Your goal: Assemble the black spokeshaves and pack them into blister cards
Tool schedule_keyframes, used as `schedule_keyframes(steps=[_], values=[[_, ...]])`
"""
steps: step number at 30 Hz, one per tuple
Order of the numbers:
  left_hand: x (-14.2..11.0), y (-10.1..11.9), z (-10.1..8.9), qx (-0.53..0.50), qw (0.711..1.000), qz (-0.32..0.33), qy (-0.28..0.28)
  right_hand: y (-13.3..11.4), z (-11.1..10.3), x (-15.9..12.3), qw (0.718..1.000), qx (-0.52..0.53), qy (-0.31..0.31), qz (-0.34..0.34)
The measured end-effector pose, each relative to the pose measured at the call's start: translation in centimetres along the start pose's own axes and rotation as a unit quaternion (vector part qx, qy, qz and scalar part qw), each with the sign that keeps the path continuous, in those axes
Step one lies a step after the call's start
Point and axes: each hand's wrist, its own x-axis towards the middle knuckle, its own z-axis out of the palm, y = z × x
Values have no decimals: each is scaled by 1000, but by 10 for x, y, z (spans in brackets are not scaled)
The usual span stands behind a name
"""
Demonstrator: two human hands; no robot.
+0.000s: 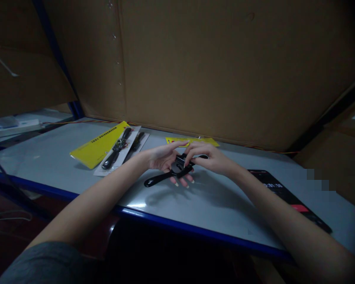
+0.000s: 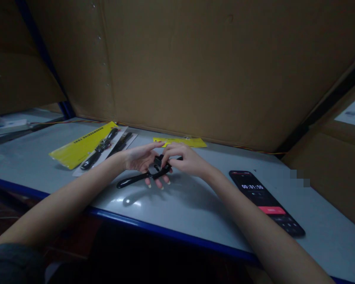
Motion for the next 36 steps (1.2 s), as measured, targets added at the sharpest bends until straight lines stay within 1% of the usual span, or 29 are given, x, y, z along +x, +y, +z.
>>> schedule_keyframes(steps=[4,8,12,14,17,20,23,25,26,28,29,30,31,33,35,36], values=[[1,-2,-1,6,1000,8,13,-4,1,0,1000,2,-2,19],[2,-3,-3,17,1000,9,2,-3,4,-1,998,22,-1,55],[1,-3,-5,23,1000,14,-13,-1,5,-1,996,60,-2,59],[0,-2,-3,20,1000,13,-10,1,4,-1,997,50,-7,62],[-2,-1,1,14,1000,11,-6,4,4,-1,999,22,-5,48],[-4,-2,4,37,999,28,10,5,5,-1,999,14,17,42],[-6,-4,2,64,995,72,30,8,2,-2,997,14,49,62],[-6,-5,-2,57,993,95,34,13,-2,-3,993,9,93,79],[-6,-4,-4,47,993,102,40,17,-4,-3,988,6,129,89],[-6,-3,-8,23,990,116,75,28,-6,-4,971,5,207,117],[-6,-2,-10,11,986,128,103,34,-6,-4,962,7,236,136],[-5,-1,-12,-2,980,142,136,39,-5,-5,954,7,253,158],[-5,0,-14,-15,971,159,175,43,-2,-5,951,6,252,179],[-5,2,-18,-40,947,189,256,47,8,-5,958,-4,201,205],[-4,3,-22,-70,921,201,325,47,23,-4,970,-24,133,201],[-5,4,-24,-86,912,202,347,46,30,-3,975,-39,110,190]])
